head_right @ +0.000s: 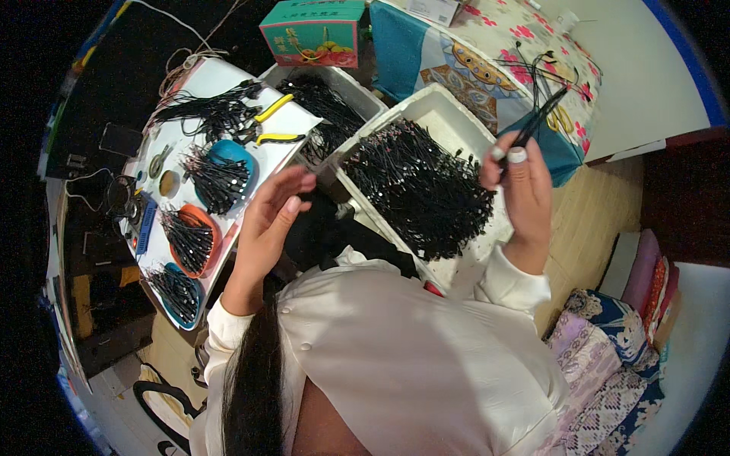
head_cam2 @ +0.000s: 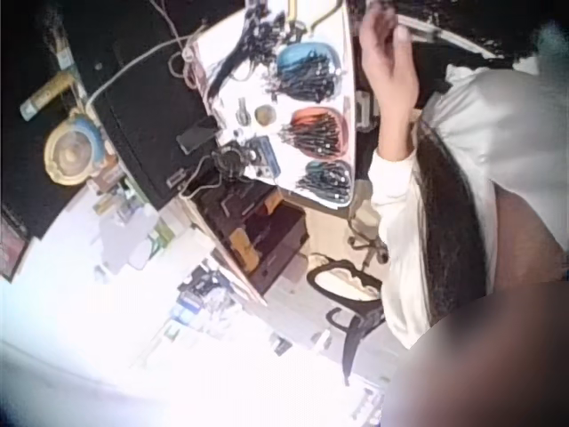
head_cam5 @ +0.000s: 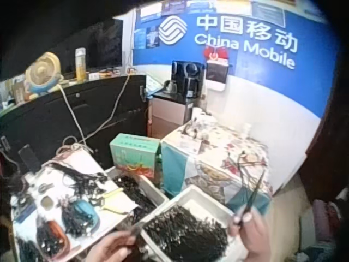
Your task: The person repeatedly picks up black wires, strips the ends, and uses a soldering iron to tin the exposed conductors. Finished wires are placed into colored trays on the table.
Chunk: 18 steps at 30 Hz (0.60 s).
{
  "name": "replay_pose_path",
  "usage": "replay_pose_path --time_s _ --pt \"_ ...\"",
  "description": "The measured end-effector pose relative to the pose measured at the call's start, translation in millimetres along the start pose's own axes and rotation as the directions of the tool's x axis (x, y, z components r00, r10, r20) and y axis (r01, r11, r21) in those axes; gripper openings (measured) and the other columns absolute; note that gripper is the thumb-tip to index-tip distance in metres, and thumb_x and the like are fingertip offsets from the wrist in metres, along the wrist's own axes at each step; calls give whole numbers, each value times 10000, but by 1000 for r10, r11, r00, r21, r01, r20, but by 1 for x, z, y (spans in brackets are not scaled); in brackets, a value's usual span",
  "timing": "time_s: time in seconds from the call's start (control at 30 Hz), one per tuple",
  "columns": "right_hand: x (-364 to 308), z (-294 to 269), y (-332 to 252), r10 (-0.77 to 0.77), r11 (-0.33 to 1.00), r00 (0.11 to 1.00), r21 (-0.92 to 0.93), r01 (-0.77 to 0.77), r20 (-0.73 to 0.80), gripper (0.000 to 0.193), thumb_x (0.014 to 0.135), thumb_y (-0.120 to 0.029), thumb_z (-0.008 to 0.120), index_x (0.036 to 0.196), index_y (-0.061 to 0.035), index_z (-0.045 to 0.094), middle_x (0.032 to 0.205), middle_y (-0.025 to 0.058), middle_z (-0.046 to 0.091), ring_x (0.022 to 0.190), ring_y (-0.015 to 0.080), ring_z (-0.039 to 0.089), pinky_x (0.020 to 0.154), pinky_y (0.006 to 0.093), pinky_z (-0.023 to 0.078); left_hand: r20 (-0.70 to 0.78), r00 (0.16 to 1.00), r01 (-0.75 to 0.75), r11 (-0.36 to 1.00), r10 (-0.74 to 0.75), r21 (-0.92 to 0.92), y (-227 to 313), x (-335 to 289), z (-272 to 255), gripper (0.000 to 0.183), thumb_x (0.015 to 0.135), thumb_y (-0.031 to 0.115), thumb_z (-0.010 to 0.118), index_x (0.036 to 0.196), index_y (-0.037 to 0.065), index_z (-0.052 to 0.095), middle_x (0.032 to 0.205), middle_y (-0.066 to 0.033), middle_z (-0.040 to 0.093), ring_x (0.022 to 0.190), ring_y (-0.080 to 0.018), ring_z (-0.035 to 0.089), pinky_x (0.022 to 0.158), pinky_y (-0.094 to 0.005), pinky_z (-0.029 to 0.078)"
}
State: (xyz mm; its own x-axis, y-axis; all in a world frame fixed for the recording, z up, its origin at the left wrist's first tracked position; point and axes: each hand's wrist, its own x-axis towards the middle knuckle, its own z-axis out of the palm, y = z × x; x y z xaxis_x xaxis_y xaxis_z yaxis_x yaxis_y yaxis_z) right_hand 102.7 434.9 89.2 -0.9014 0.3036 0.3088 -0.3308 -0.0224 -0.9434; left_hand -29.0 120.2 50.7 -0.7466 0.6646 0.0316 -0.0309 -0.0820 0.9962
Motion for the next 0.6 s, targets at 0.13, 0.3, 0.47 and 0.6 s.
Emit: replay_pose_path --time_s 0.13,0.3,0.47,0.6 --pt "-2 -55 62 272 877 953 -373 -302 -131 208 1027 -207 365 1024 -35 480 716 25 489 623 128 448 573 254 374 -114 959 260 965 -260 -14 -44 -23 -17 326 967 135 541 1267 10 512 1121 -75 626 1009 -140 588 844 -266 467" --pt "33 -80 223 451 264 872 -904 -336 -192 233 980 -230 422 983 -11 500 863 232 638 847 411 622 725 510 456 -271 871 418 908 -410 -33 -71 -63 -44 274 971 130 526 1209 -4 554 1054 -73 650 918 -127 613 799 -248 471" --pt "65 -72 332 603 -42 755 -955 -294 -258 258 969 -255 430 1021 -30 544 969 256 646 942 419 622 796 526 473 -432 775 472 877 -461 -88 -75 -94 -65 242 964 101 529 1170 -17 574 1003 -75 660 867 -116 612 785 -237 469" --pt "87 -84 318 507 191 850 -944 -269 -140 244 955 -244 466 986 -22 562 913 261 625 858 424 604 752 496 460 -496 756 430 895 -427 -117 -71 -107 -72 250 962 112 538 1171 -20 574 998 -76 659 864 -125 616 784 -238 474"
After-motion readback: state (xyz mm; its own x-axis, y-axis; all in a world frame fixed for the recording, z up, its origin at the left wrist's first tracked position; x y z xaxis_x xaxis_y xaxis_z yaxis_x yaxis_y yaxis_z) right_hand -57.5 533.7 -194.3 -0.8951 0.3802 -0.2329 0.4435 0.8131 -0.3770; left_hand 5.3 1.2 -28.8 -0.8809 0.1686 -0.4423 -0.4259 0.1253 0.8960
